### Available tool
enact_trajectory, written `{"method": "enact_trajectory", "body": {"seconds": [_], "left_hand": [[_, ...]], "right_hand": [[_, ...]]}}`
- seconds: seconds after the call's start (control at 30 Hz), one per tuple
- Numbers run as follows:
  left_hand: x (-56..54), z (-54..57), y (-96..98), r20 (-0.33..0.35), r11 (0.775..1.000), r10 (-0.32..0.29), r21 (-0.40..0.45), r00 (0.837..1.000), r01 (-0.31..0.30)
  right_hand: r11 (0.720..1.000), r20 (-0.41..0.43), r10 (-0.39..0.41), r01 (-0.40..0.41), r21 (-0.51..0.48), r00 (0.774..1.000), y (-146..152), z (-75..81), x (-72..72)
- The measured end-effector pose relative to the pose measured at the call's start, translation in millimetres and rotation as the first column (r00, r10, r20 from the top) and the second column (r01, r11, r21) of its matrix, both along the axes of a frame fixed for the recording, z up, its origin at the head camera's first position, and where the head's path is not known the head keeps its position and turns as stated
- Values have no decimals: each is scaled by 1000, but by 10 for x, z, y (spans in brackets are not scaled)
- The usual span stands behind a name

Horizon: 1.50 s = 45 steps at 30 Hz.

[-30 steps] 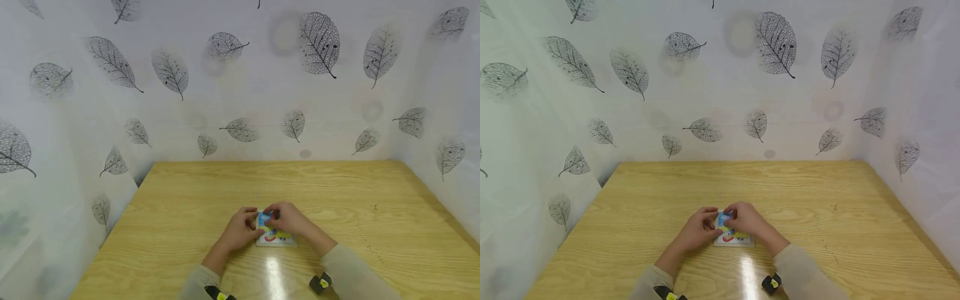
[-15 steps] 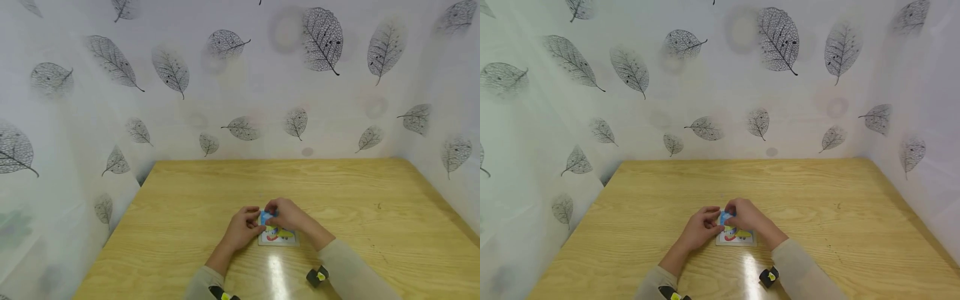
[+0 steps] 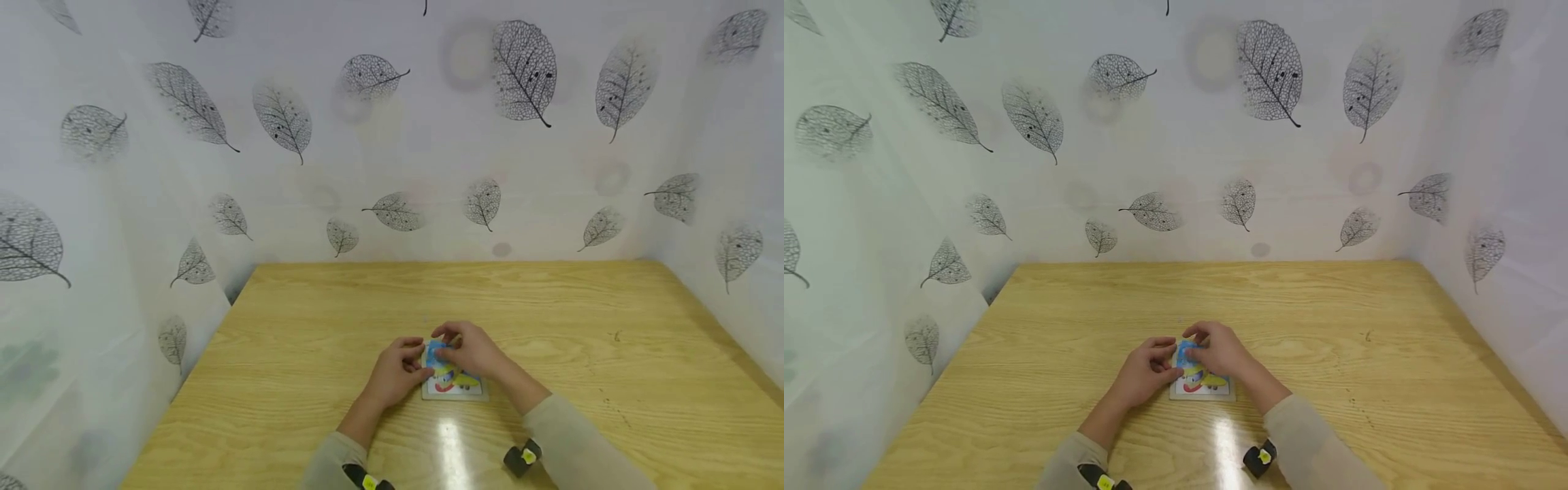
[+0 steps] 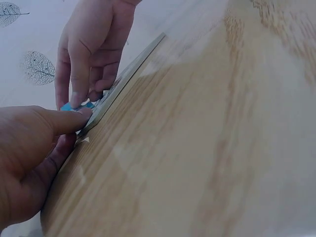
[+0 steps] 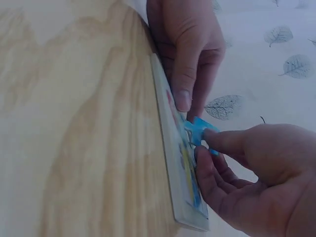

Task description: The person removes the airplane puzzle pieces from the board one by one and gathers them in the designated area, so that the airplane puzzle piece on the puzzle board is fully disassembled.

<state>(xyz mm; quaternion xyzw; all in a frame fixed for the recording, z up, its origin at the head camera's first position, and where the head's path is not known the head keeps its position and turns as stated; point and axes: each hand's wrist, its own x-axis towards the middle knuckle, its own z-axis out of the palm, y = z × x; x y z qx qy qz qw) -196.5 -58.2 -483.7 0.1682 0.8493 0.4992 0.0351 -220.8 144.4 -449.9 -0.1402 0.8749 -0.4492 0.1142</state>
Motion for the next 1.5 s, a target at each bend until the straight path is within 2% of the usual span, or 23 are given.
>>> {"method": "enact_trajectory", "body": {"seconds": [0.1, 0.33, 0.5, 0.8, 0.97, 1.07, 1.17, 1.33, 1.5], "left_hand": [[6, 6, 8, 9, 1000, 8, 4, 1000, -8], [20, 10, 49, 29, 1000, 18, 8, 999, -18], [35, 35, 35, 28, 999, 31, 7, 999, -31], [39, 37, 37, 37, 1000, 30, -5, 999, -30], [39, 27, 35, 33, 999, 35, -2, 999, -35], [40, 25, 36, 34, 999, 32, 3, 999, -32], [42, 27, 35, 38, 999, 32, 10, 999, -32], [41, 21, 24, 36, 999, 31, 15, 999, -31], [39, 21, 21, 36, 1000, 27, 11, 999, -28]], "right_hand": [[999, 20, -23, 23, -23, 1000, 60, 26, 32], [986, 138, -117, 132, -105, 984, 313, 74, 70], [975, 138, -159, 177, -137, 978, 531, 43, 84], [955, 132, -283, 292, -54, 950, 798, 7, 100], [943, 85, -332, 327, 61, 940, 790, 78, 116], [933, 46, -339, 329, 146, 940, 776, 122, 118], [928, 24, -330, 320, 188, 944, 752, 146, 111], [935, -16, -309, 307, 176, 951, 666, 135, 107], [958, -40, -225, 229, 171, 974, 488, 117, 127]]}}
